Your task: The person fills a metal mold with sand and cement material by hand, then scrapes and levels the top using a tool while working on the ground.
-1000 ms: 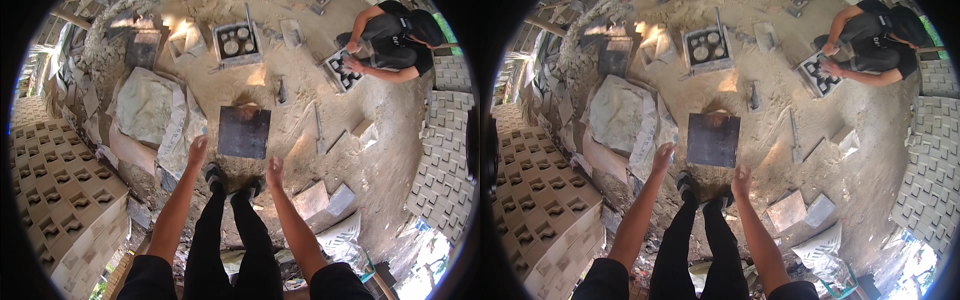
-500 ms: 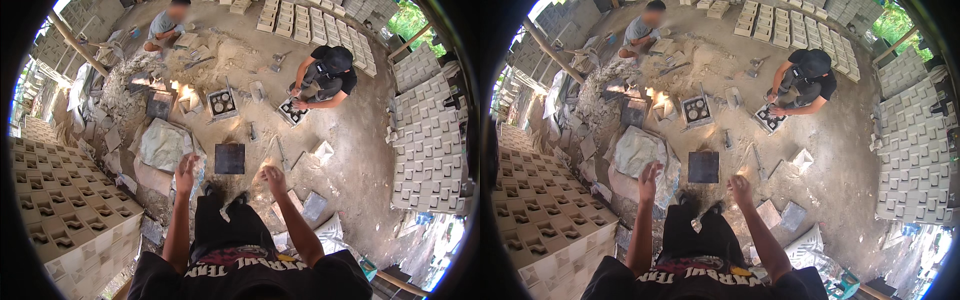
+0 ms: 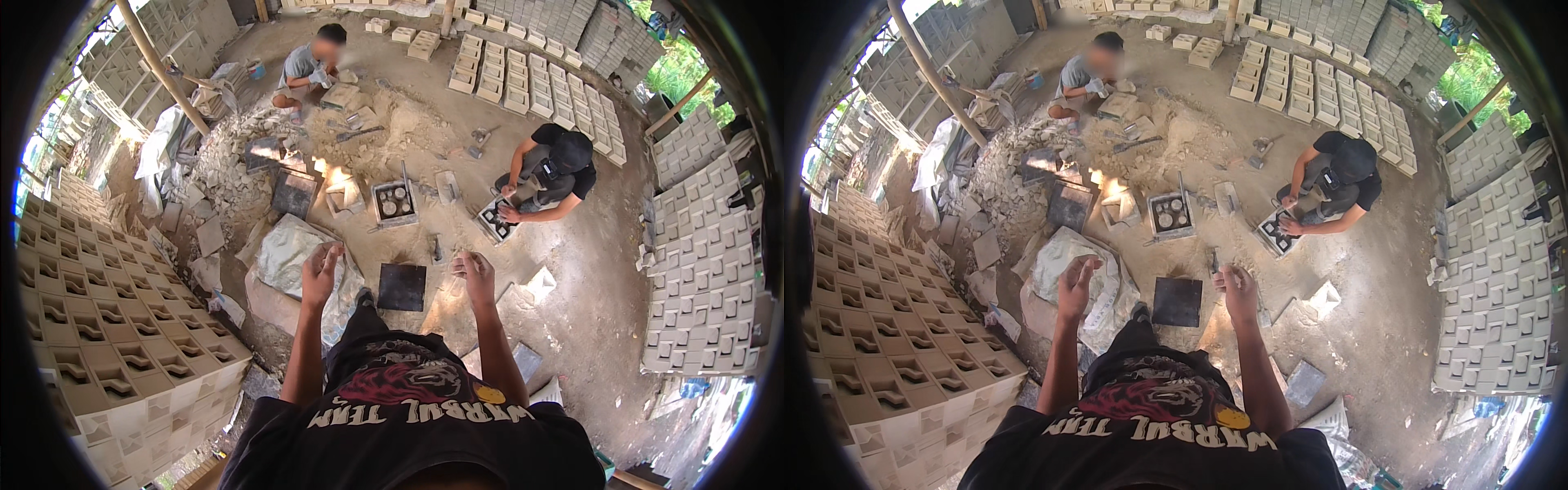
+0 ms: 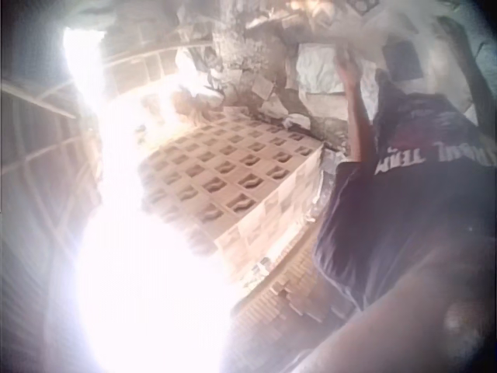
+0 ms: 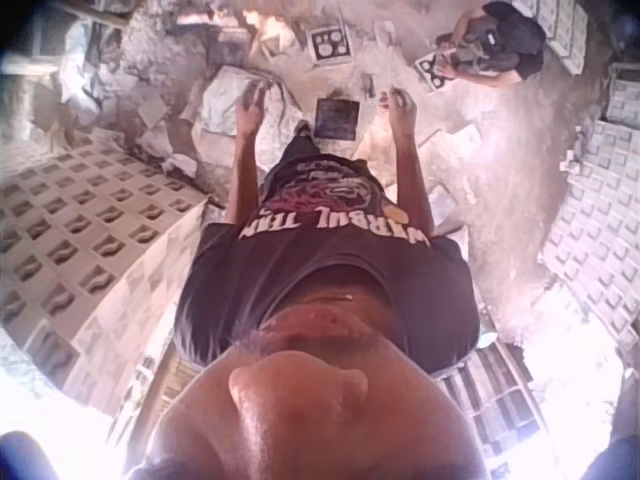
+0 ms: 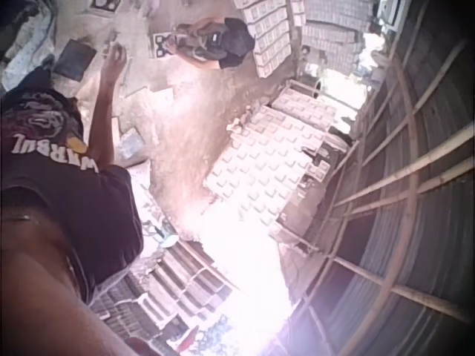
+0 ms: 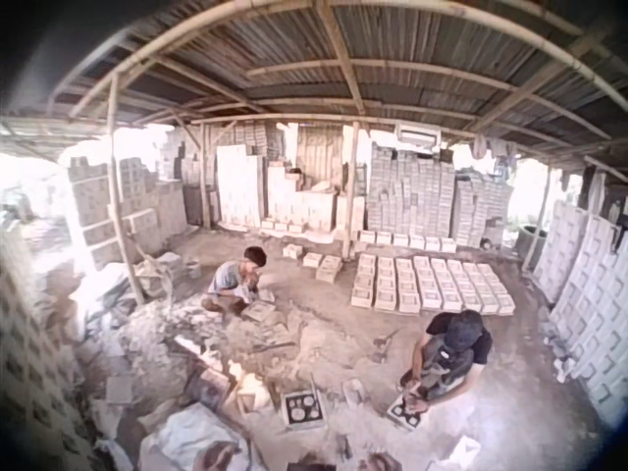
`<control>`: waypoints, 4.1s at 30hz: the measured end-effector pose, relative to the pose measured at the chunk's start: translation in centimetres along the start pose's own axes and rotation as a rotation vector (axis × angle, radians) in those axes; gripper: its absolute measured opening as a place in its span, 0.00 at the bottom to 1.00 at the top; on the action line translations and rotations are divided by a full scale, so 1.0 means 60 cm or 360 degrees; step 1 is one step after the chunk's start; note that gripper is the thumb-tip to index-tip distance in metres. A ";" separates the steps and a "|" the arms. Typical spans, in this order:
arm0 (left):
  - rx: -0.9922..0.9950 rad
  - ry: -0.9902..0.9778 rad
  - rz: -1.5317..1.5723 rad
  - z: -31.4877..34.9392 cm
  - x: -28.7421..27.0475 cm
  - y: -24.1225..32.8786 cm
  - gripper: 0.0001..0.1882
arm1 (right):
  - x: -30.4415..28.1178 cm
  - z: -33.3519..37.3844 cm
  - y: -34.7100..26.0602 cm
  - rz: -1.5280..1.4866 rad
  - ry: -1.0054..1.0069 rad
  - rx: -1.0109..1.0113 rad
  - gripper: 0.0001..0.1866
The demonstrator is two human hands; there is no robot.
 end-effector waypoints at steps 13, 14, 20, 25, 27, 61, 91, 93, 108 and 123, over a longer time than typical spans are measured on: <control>0.0074 -0.0145 0.0034 -0.136 -0.035 0.037 0.16 | 0.085 -0.129 -0.074 0.0196 0.0009 -0.0241 0.15; 0.0053 -0.0125 0.0045 -0.135 -0.031 0.033 0.16 | 0.077 -0.139 -0.069 0.0184 0.0018 -0.0224 0.14; -0.0091 -0.0013 0.0052 -0.136 0.009 0.010 0.16 | 0.043 -0.209 -0.071 0.0022 -0.0028 -0.0142 0.15; 0.0015 0.0092 0.0020 -0.183 0.084 0.050 0.16 | 0.030 -0.300 -0.101 0.0068 -0.0237 -0.0140 0.15; 0.0051 0.0160 0.0043 -0.203 0.116 0.070 0.17 | 0.026 -0.338 -0.119 0.0052 -0.0339 -0.0146 0.16; -0.0202 -0.0133 0.0031 -0.607 -0.023 -0.019 0.17 | 0.299 -0.601 -0.099 0.0598 -0.0502 0.0161 0.15; 0.0122 -0.0177 0.0298 -0.690 -0.081 0.084 0.16 | 0.507 -0.561 -0.282 0.0370 -0.0509 -0.0156 0.15; 0.0099 -0.0116 0.0320 -0.677 -0.104 0.076 0.17 | 0.511 -0.564 -0.283 0.0424 -0.0497 -0.0170 0.15; 0.0018 0.0105 0.0231 -0.654 -0.146 0.000 0.16 | 0.566 -0.603 -0.259 0.0499 -0.0726 -0.0198 0.14; -0.0285 0.0010 0.0239 -0.735 0.049 -0.150 0.16 | 0.405 -0.753 -0.039 0.0438 -0.0648 0.0033 0.15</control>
Point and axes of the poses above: each hand's wrist, its own z-axis away from the middle knuckle, its own x-axis out of the palm, y = z × x, the point moved 4 cm from there along -z, towards the middle knuckle, and after that the axes turned 1 degree about z, right-handed, at the moved point
